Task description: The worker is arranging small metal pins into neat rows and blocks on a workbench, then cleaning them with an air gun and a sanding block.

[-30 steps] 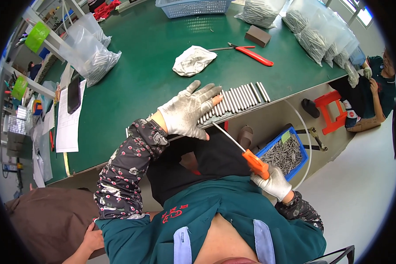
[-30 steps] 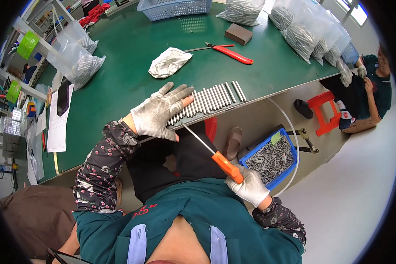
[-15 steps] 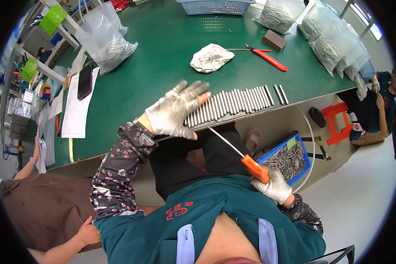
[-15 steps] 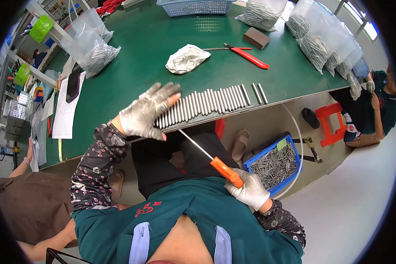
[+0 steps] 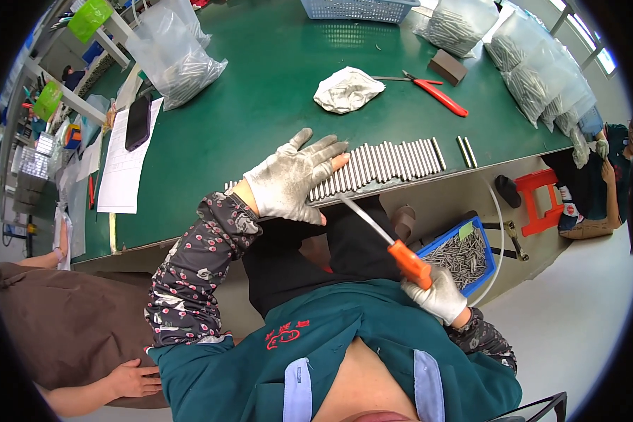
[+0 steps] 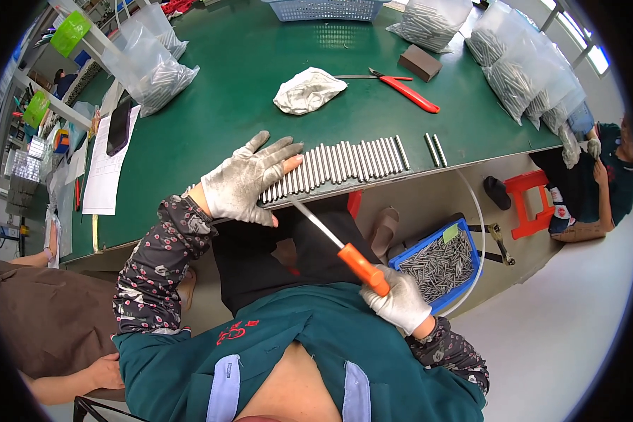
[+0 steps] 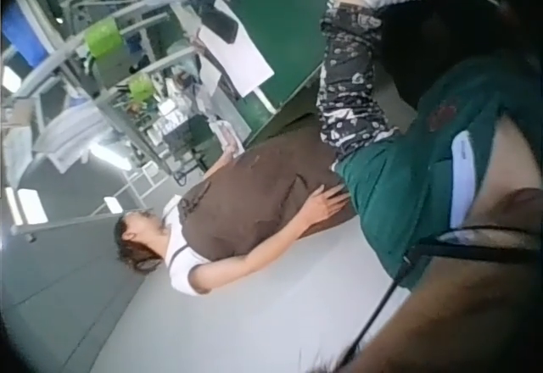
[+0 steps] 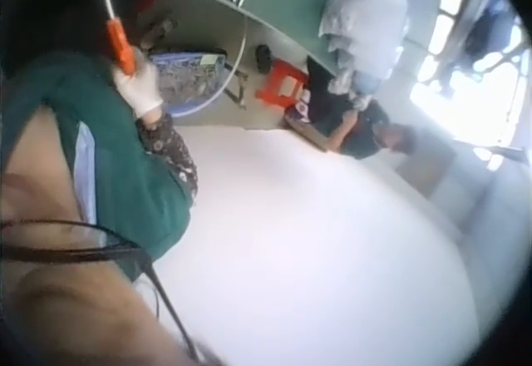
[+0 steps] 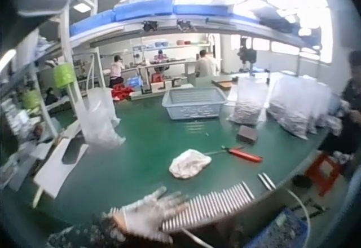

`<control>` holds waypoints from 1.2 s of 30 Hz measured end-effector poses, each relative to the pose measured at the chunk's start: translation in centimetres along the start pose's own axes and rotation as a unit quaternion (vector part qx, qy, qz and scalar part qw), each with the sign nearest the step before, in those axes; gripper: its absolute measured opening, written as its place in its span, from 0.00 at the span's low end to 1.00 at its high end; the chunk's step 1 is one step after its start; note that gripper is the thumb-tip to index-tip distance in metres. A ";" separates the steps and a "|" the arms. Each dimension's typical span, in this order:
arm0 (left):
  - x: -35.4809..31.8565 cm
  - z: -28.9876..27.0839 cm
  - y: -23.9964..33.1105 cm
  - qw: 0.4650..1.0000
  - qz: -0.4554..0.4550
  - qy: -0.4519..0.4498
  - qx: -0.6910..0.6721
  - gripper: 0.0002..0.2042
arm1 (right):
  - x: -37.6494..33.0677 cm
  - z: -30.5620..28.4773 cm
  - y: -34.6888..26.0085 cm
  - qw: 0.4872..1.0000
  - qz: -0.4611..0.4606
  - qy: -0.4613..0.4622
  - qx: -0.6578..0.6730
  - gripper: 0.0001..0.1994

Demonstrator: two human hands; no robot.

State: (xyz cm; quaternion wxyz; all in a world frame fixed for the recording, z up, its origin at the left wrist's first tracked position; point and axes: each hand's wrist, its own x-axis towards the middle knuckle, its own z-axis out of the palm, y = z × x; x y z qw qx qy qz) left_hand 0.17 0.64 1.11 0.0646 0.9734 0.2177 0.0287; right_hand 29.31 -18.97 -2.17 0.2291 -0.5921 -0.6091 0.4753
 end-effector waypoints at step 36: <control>-5.5 0.4 -0.7 0.997 -0.065 0.022 -0.018 0.53 | 1.9 1.0 -1.3 0.999 -0.037 -0.017 -0.031 0.15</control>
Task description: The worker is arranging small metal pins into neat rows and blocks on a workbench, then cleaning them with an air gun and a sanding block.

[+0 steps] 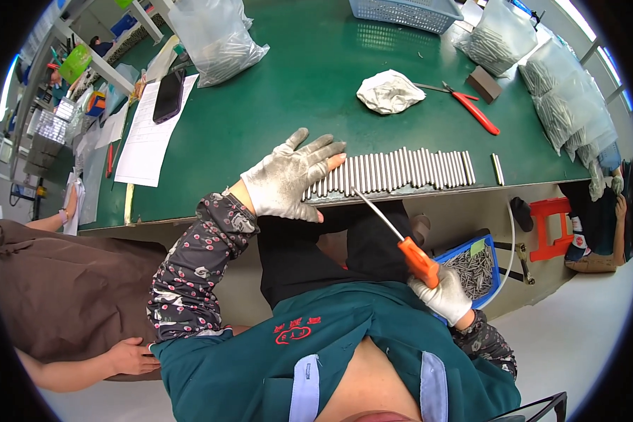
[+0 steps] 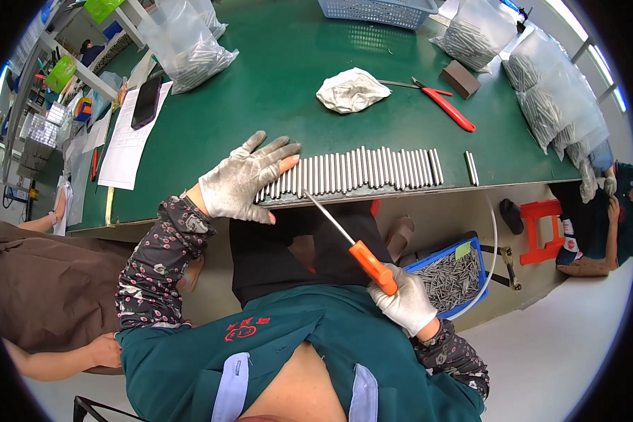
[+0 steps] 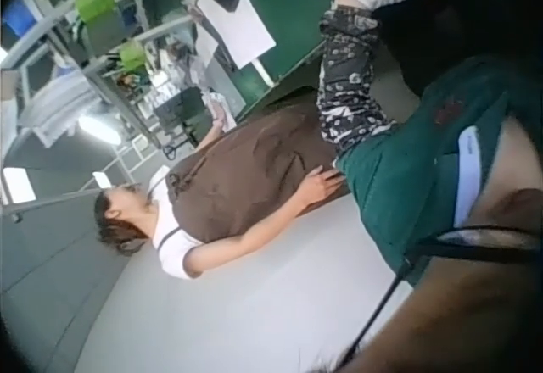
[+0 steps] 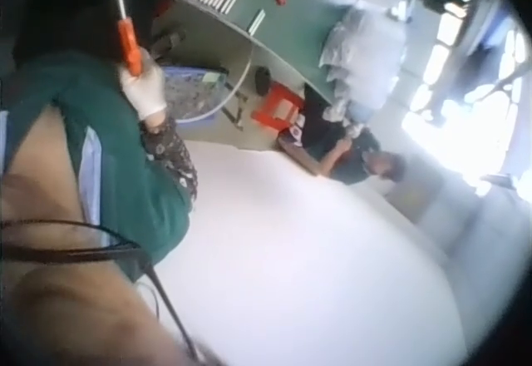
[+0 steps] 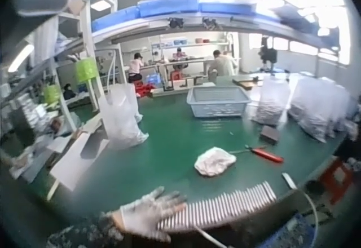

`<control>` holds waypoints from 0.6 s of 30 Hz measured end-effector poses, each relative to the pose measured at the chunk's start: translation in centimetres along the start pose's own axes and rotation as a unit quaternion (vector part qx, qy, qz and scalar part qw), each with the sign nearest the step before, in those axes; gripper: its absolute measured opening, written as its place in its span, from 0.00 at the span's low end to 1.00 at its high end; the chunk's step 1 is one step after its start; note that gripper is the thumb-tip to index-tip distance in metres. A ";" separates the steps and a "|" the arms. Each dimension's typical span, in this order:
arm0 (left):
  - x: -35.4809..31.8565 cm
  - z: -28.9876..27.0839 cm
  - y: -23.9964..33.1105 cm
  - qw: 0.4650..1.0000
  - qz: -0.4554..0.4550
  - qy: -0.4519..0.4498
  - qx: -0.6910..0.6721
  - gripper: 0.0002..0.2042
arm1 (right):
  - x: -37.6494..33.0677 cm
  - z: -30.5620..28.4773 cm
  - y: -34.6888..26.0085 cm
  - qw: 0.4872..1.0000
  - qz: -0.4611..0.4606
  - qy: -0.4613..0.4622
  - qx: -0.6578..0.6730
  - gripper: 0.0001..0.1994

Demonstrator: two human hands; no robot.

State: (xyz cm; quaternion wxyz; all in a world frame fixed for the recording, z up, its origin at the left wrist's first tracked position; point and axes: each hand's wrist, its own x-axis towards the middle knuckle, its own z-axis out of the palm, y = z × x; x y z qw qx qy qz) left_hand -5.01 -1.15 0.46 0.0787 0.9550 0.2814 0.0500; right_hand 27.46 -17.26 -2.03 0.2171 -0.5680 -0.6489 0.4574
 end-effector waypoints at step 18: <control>0.1 0.1 0.0 1.000 0.009 0.015 0.002 0.54 | 1.0 0.2 -1.0 0.998 -0.012 -0.036 -0.046 0.18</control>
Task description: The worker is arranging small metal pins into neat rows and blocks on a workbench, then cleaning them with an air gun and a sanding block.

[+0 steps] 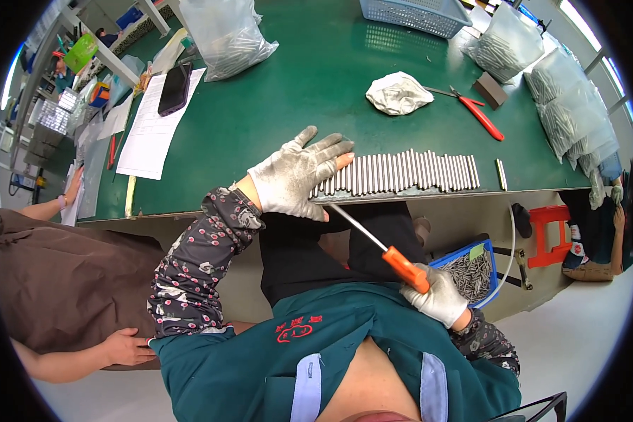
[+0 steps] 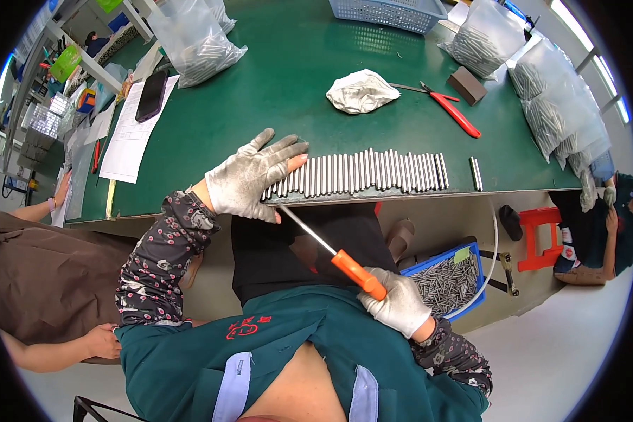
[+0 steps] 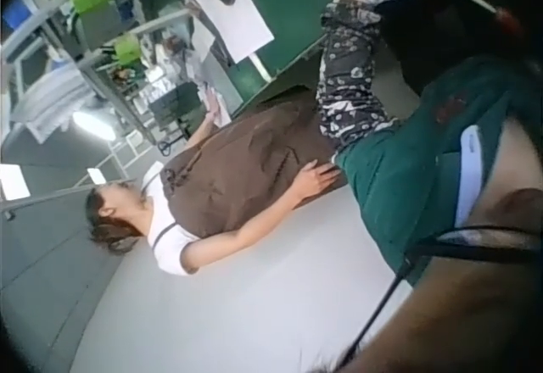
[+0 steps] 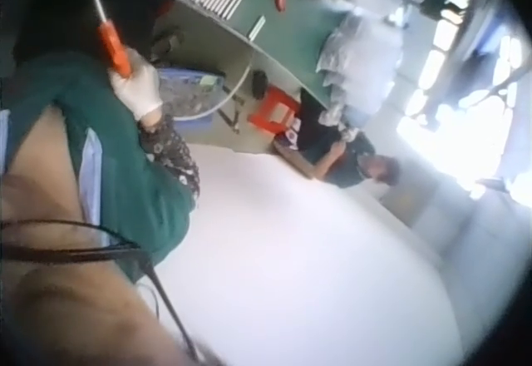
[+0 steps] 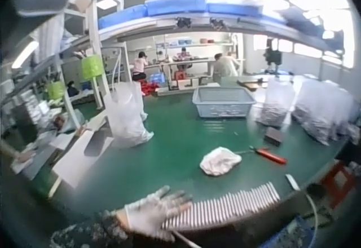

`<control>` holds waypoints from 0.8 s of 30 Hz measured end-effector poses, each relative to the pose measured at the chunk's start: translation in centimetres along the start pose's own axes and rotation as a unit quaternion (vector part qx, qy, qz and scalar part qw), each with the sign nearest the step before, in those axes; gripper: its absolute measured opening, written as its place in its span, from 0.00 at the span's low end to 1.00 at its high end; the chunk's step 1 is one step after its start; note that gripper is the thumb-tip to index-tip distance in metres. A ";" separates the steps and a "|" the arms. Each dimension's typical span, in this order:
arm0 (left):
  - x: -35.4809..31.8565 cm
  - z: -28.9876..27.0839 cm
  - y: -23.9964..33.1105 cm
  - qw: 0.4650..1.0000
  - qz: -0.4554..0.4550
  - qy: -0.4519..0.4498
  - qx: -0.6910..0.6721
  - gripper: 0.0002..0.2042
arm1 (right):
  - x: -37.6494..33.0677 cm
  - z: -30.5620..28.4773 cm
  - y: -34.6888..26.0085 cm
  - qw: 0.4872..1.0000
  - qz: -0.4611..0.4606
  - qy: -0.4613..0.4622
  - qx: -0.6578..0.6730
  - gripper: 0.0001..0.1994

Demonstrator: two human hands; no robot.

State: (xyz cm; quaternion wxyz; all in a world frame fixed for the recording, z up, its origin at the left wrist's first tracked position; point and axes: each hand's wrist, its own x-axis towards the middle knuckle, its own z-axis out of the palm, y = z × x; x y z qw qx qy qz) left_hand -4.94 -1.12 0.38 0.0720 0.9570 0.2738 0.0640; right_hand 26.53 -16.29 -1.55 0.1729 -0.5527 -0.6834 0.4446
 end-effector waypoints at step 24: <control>-5.1 -0.3 -0.1 0.998 -0.068 0.011 -0.006 0.52 | 2.0 1.0 -1.0 0.997 -0.025 -0.062 0.038 0.16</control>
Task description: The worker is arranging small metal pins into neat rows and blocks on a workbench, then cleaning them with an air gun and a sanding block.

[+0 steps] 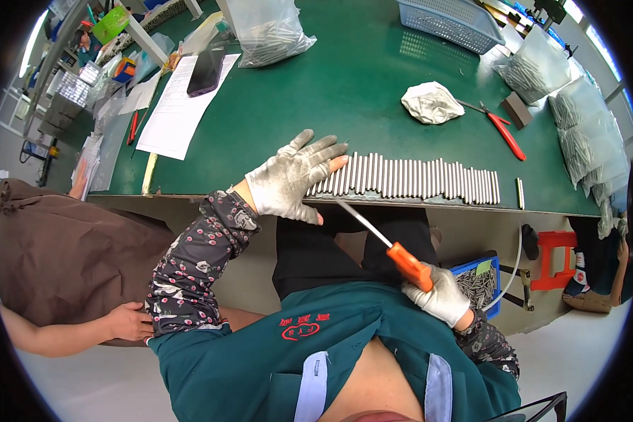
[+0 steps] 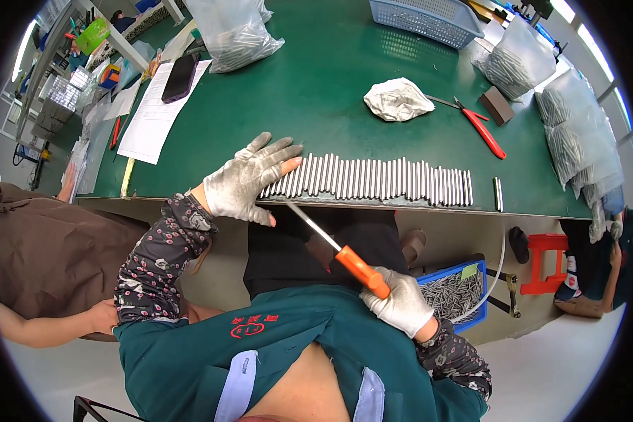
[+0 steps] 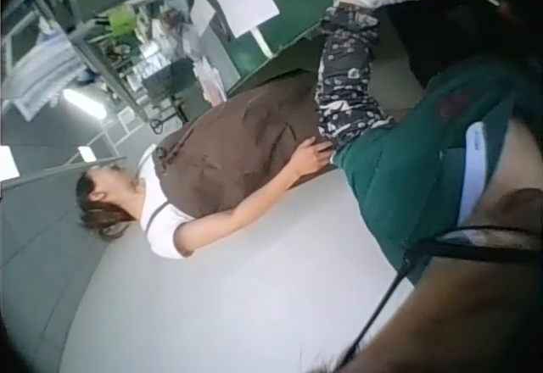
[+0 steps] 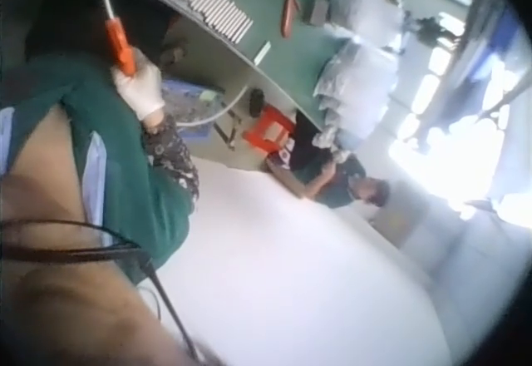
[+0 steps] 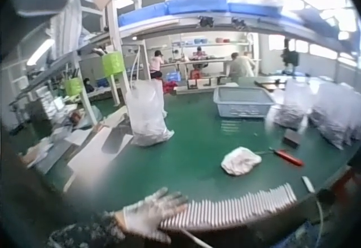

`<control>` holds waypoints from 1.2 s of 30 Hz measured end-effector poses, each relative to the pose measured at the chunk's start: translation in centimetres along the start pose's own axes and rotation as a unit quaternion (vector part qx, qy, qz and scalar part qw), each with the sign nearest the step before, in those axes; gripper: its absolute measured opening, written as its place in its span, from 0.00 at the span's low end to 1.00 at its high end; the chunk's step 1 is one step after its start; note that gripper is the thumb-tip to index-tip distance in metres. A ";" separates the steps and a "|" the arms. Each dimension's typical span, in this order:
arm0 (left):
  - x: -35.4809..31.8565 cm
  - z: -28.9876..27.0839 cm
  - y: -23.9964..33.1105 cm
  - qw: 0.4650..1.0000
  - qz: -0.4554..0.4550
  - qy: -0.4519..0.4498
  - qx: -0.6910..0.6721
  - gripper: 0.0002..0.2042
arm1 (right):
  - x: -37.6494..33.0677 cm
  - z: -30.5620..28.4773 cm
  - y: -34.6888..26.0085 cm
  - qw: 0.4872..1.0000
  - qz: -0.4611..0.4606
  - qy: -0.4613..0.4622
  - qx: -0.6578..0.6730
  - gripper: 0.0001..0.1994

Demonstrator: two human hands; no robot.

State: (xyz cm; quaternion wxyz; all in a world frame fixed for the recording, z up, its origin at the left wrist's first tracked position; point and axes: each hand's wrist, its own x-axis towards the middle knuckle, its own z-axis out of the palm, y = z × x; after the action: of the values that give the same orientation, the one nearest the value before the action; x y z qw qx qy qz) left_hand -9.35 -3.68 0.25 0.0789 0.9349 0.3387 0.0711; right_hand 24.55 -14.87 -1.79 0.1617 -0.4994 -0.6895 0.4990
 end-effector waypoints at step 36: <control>2.6 0.9 0.8 0.995 -0.008 0.076 -0.057 0.45 | -1.6 -0.7 0.8 0.996 0.031 0.067 0.052 0.14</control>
State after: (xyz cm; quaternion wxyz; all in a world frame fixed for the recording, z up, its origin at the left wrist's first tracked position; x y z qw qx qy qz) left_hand -6.73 -2.74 -0.29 0.1071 0.9179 0.3467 0.1608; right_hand 26.23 -15.89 -1.72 0.2183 -0.5434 -0.6344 0.5046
